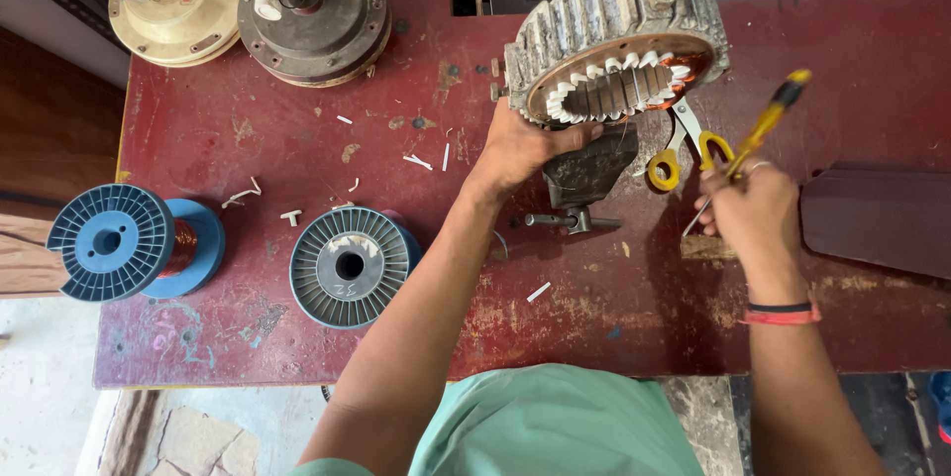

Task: The person winds copper wire into the slots of a motor stator held in a bench vise. They use a small plastic tool to push the wire into the slots and occasionally use yellow-handled scissors to trim the wire.

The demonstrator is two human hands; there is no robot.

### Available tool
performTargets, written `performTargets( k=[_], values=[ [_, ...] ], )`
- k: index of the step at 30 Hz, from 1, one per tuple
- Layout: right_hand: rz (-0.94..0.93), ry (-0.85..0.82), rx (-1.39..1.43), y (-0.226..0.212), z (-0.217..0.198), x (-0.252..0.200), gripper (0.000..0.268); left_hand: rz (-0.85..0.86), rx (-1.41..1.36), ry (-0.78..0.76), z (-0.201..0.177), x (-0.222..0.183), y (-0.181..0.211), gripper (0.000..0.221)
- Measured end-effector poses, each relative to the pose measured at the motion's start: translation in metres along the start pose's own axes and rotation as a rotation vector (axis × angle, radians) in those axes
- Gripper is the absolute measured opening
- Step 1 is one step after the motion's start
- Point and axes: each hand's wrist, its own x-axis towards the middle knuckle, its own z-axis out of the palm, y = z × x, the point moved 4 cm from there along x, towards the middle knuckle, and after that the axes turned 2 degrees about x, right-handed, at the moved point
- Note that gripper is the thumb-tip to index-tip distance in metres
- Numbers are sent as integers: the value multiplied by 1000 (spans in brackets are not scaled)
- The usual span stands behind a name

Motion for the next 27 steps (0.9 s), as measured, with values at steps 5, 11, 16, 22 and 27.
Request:
performTargets(
  k=[5, 11, 16, 22, 27],
  values=[
    [117, -79, -213, 9, 8, -3, 36, 56, -146, -2, -1, 1, 2, 57],
    [-481, 108, -367, -41, -19, -3, 47, -25, -36, 36, 2, 3, -6, 54],
    [-644, -310, 882, -101, -13, 1, 81, 44, 31, 40, 3, 3, -6, 53],
    [-633, -643, 1019, -137, 45, 7, 72, -24, 66, -4, 2, 3, -7, 51],
    [-601, -631, 932, -112, 57, 20, 54, -40, -70, 3, 0, 0, -13, 50]
  ],
)
